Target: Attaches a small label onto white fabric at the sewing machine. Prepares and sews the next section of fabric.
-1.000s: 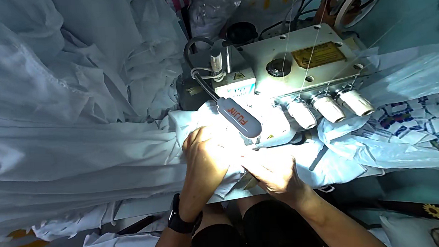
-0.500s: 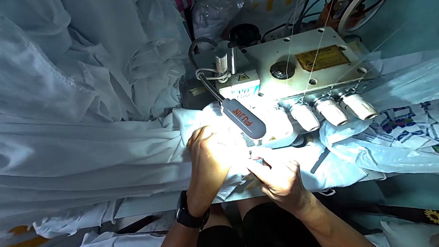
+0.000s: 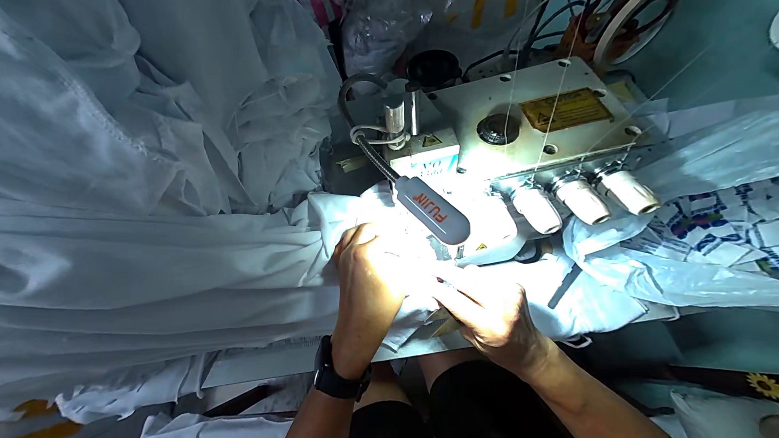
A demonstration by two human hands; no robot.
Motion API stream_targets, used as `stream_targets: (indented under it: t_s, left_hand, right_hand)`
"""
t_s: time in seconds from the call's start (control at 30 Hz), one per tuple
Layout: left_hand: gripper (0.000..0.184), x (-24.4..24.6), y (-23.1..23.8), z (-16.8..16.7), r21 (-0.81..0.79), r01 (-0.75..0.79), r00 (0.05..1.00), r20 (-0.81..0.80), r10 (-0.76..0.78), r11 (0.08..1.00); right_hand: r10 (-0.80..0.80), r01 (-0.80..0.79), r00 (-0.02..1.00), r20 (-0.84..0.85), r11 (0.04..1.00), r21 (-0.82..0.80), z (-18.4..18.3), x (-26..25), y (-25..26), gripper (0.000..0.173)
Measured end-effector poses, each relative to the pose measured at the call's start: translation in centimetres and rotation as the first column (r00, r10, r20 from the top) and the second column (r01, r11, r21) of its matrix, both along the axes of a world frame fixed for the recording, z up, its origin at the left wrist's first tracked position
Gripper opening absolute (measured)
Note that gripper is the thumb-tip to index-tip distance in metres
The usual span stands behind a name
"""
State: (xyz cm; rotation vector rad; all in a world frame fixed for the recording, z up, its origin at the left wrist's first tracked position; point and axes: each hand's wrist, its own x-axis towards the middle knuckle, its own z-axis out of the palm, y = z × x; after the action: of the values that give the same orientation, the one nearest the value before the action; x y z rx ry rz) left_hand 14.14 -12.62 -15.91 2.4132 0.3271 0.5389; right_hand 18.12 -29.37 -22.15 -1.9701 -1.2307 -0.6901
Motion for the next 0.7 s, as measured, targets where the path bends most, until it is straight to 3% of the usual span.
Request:
stream_targets:
  t_s: [0.23, 0.43, 0.7]
  left_hand:
    - [0.017, -0.1, -0.2, -0.6, 0.056, -0.023, 0.999, 0.036, 0.021, 0.998]
    - [0.016, -1.4, 1.5, -1.7, 0.230, 0.133, 0.985, 0.077, -0.155, 0.964]
    - [0.026, -0.6, 2.3, -1.6, 0.189, 0.166, 0.977, 0.104, -0.188, 0.968]
  right_hand:
    - [-0.046, 0.047, 0.999, 0.017, 0.997, -0.057, 0.4, -0.4, 0.0, 0.021]
    - [-0.099, 0.101, 0.995, 0.026, 0.991, -0.088, 0.9, -0.8, 0.2, 0.022]
    - [-0.118, 0.116, 0.993, -0.016, 0.989, -0.087, 0.7, -0.7, 0.6, 0.023]
